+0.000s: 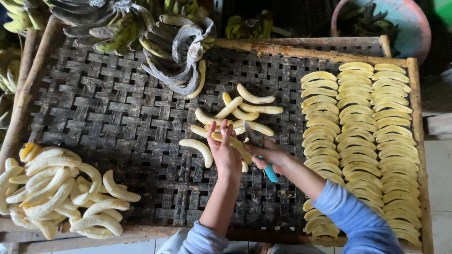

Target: The person sits at a woven bamboo tray and picks up peeled bananas one at a time, placing them in neat rows on the right side of the tray. A pile of peeled bananas sits on the left, and the person occasionally uses a small knife to trim or handle a banana before arranging it.

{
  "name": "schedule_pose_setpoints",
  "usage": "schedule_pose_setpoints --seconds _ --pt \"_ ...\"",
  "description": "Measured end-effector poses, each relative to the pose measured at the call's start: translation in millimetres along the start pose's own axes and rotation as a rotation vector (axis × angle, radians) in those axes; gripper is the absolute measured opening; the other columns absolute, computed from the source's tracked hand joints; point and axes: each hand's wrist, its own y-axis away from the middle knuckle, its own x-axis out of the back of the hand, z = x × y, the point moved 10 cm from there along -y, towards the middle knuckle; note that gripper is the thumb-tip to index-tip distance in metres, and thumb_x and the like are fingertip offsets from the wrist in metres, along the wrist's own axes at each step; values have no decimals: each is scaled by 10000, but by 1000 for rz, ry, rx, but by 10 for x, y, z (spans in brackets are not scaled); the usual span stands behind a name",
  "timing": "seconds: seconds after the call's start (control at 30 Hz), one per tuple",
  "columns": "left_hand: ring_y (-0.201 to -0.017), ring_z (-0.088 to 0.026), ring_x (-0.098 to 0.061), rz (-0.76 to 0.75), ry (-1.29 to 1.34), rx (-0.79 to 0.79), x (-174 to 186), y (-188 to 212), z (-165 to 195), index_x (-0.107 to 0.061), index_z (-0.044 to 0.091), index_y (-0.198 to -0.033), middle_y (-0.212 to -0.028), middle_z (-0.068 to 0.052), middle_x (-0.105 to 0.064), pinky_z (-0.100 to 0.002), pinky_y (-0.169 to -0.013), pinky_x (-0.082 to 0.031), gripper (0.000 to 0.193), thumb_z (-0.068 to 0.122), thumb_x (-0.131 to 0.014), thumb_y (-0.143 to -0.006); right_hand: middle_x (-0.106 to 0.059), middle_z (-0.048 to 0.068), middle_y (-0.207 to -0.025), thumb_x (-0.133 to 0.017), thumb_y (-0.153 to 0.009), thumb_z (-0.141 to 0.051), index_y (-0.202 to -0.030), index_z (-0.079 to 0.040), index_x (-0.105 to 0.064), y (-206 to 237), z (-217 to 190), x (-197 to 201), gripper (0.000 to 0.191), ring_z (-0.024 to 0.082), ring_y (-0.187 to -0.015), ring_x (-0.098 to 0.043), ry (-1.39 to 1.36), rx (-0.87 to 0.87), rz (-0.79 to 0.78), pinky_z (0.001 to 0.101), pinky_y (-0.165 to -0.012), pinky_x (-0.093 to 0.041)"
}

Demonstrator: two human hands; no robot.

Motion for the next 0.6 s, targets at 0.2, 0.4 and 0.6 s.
schedule_pose_setpoints --seconds 0.2,0.4,0.6 --pt "-1437 -308 -466 -36 72 4 -3 -77 -57 -375 107 -1477 -1540 -167 -453 -444 -1149 -427 489 55 -535 -1018 -649 -19 -715 -834 -795 -260 -1128 -103 -706 75 -516 33 389 46 -474 -488 244 91 103 204 -395 -324" --pt "-1529 -205 -265 303 -272 96 251 62 116 -277 255 -1595 -1647 -20 -340 -479 -1235 -116 703 371 -590 -976 -771 -17 -866 -762 -886 -293 -1063 -101 -748 -191 -1135 502 261 53 -715 -706 634 283 322 157 -628 -588" --pt "-1514 -204 -327 288 -317 100 175 103 108 -442 196 -1535 -1614 -25 -430 -479 -1221 -169 625 402 -584 -962 -773 -10 -949 -648 -1014 -249 -1082 -222 -757 -144 -2420 1978 131 129 -784 -681 1061 564 752 302 -692 -505"
